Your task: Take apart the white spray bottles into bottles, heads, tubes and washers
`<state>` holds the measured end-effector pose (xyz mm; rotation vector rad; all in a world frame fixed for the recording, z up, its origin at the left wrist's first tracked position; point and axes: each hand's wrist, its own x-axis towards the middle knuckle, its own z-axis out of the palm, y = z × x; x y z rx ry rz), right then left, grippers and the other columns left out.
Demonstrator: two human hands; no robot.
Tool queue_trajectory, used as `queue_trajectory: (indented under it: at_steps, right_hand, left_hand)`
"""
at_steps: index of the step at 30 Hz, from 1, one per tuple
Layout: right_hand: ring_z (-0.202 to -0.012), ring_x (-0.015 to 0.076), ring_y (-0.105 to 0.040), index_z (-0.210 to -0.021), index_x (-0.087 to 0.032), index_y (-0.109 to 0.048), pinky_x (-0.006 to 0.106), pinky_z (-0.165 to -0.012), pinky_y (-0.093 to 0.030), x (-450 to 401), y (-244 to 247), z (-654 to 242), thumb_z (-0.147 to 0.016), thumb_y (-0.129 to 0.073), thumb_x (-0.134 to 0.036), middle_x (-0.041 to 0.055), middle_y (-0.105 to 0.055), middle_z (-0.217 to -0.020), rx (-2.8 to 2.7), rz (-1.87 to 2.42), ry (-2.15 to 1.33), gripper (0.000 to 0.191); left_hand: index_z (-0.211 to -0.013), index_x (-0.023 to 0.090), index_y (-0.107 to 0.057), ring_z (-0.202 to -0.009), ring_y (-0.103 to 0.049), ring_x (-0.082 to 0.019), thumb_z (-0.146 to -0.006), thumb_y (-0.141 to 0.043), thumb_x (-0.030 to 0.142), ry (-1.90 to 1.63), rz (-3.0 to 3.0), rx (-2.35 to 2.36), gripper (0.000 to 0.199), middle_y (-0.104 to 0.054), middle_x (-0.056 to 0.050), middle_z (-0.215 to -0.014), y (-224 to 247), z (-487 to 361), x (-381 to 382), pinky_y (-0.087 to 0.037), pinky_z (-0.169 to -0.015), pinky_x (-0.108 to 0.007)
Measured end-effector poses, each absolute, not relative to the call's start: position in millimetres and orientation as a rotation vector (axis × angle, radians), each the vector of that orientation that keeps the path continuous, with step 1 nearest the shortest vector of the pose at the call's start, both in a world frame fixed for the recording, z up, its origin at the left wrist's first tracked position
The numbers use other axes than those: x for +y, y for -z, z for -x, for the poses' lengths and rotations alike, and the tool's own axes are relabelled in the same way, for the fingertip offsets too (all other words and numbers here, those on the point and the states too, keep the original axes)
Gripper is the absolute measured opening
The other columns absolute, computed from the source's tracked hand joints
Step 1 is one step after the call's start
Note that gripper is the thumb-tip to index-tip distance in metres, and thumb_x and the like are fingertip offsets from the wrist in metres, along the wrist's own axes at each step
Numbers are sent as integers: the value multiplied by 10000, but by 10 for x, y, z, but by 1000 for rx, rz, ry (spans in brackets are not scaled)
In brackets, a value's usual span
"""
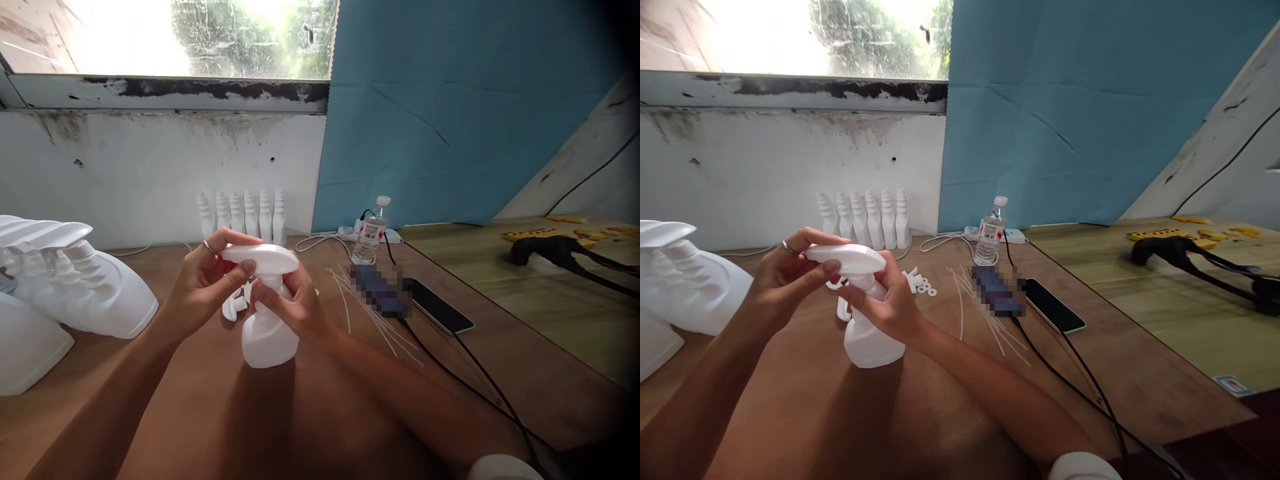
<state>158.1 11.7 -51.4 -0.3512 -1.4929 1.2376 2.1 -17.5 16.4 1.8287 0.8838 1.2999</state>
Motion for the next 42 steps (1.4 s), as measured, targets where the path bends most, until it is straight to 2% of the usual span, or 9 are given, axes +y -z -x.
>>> queue_trajectory:
  at_steps: [11, 14, 19, 22, 26, 29, 33, 38, 42]
  right_hand:
    - [-633, 159, -628, -1074, -210, -453, 313, -559, -536, 80, 512, -1580, -840, -628, -480, 12, -615, -773, -1509, 354, -1244, 398]
    - [-600, 150, -620, -1019, -202, -477, 306, -543, -531, 75, 518, -1571, -789, -704, -437, 4, -610, -759, -1479, 443, -1185, 399]
    - [-608, 141, -619, -1083, -213, -441, 294, -539, -525, 65, 503, -1562, -838, -638, -460, -4, -608, -768, -1473, 352, -1220, 400]
    - [-584, 133, -605, -1081, -220, -441, 284, -523, -517, 63, 492, -1574, -789, -702, -439, -15, -597, -755, -1468, 392, -1190, 449]
    - [-627, 154, -617, -1072, -214, -458, 310, -556, -533, 59, 491, -1593, -822, -635, -510, 7, -610, -758, -1496, 338, -1264, 426]
    - [-588, 146, -612, -1008, -209, -470, 293, -529, -524, 63, 500, -1596, -773, -701, -488, 0, -610, -734, -1479, 403, -1232, 432]
    - [-641, 163, -631, -1051, -215, -462, 317, -560, -538, 81, 512, -1590, -822, -621, -534, 22, -627, -803, -1486, 299, -1299, 424]
    - [-597, 151, -608, -1041, -201, -480, 299, -537, -514, 85, 517, -1580, -784, -699, -464, -1, -608, -731, -1470, 387, -1259, 428]
    - [-648, 163, -617, -998, -180, -531, 317, -576, -512, 82, 521, -1595, -870, -588, -458, 30, -616, -762, -1487, 253, -1319, 311]
  left_hand:
    - [-1080, 215, -635, -705, -642, -155, -844, -647, 267, -1354, -1891, 849, 243, -644, -49, -858, -92, -22, -167, -563, -569, -238]
    - [-1081, 213, -636, -708, -642, -161, -838, -654, 277, -1355, -1899, 854, 252, -645, -51, -869, -90, -21, -175, -566, -558, -243]
    - [-1070, 209, -643, -712, -639, -157, -833, -659, 255, -1334, -1880, 876, 243, -640, -42, -850, -100, -23, -185, -561, -570, -239]
    - [-1074, 209, -642, -718, -642, -164, -830, -661, 258, -1358, -1873, 852, 249, -649, -45, -849, -96, -28, -187, -558, -577, -247]
    - [-1069, 207, -648, -688, -632, -157, -819, -673, 253, -1335, -1846, 855, 256, -649, -40, -833, -97, -32, -198, -548, -567, -247]
    - [-1071, 209, -647, -724, -646, -173, -816, -675, 259, -1347, -1850, 862, 262, -661, -49, -862, -89, -29, -198, -557, -588, -260]
    - [-1061, 214, -647, -681, -634, -152, -824, -670, 254, -1356, -1883, 847, 242, -651, -36, -825, -65, -20, -182, -551, -572, -246]
    - [-1062, 223, -640, -733, -654, -167, -817, -677, 247, -1357, -1885, 866, 249, -662, -44, -885, -71, -19, -182, -560, -581, -248]
    - [-1050, 215, -643, -772, -661, -178, -823, -670, 250, -1334, -1892, 895, 231, -661, -51, -921, -118, -21, -194, -558, -583, -248]
